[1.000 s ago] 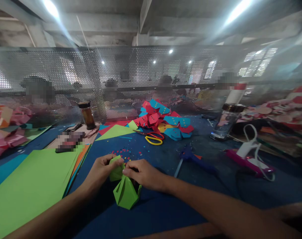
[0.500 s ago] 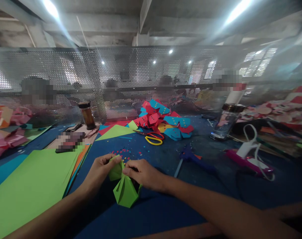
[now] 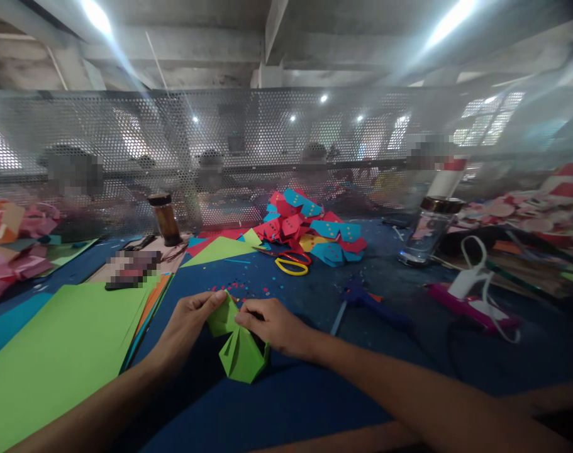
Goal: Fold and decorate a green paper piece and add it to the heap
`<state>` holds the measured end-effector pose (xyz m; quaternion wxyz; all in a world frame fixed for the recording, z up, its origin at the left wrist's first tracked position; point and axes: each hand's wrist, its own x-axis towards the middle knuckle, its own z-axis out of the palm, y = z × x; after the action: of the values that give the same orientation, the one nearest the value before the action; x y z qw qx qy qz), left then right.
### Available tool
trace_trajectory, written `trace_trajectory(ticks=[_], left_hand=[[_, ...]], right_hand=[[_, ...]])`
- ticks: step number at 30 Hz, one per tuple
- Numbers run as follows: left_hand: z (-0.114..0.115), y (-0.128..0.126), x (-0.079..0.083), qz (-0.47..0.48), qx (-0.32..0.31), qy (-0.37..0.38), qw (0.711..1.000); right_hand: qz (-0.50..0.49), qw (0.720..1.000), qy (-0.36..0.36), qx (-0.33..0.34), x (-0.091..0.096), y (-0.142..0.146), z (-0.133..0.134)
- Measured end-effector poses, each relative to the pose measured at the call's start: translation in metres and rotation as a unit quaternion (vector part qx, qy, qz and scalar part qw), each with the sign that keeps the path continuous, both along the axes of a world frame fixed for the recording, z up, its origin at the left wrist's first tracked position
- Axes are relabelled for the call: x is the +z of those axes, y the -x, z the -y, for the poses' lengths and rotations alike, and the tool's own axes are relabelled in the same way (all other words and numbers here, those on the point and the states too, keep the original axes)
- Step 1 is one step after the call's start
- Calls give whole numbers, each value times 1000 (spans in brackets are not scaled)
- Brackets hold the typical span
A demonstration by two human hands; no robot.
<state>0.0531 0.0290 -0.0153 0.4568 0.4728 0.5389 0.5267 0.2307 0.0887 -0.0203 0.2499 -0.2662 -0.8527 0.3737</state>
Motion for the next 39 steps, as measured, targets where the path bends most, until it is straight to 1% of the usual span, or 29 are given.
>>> trace_trajectory(ticks=[3, 7, 11, 16, 19, 34, 39], left_hand=[[-1, 0, 0, 11, -13, 10, 1000], [-2, -1, 2, 20, -7, 21, 1000], [-1, 0, 1, 8, 3, 9, 1000], [-3, 4, -4, 9, 7, 12, 1000], [-5, 5, -6, 2, 7, 3, 1000], [-4, 3, -2, 2, 25, -25, 999], [-5, 4, -3, -9, 36, -17, 999]], right_hand=[[4, 1000, 1, -3, 0, 0, -1], [5, 1000, -4, -1, 1, 0, 1], [4, 1000, -2, -8, 4, -1, 3], [3, 1000, 2, -9, 3, -1, 2], [0, 1000, 2, -9, 1, -1, 0], [-5, 1000, 3, 10, 2, -1, -1], [-9, 1000, 4, 8, 2, -1, -1]])
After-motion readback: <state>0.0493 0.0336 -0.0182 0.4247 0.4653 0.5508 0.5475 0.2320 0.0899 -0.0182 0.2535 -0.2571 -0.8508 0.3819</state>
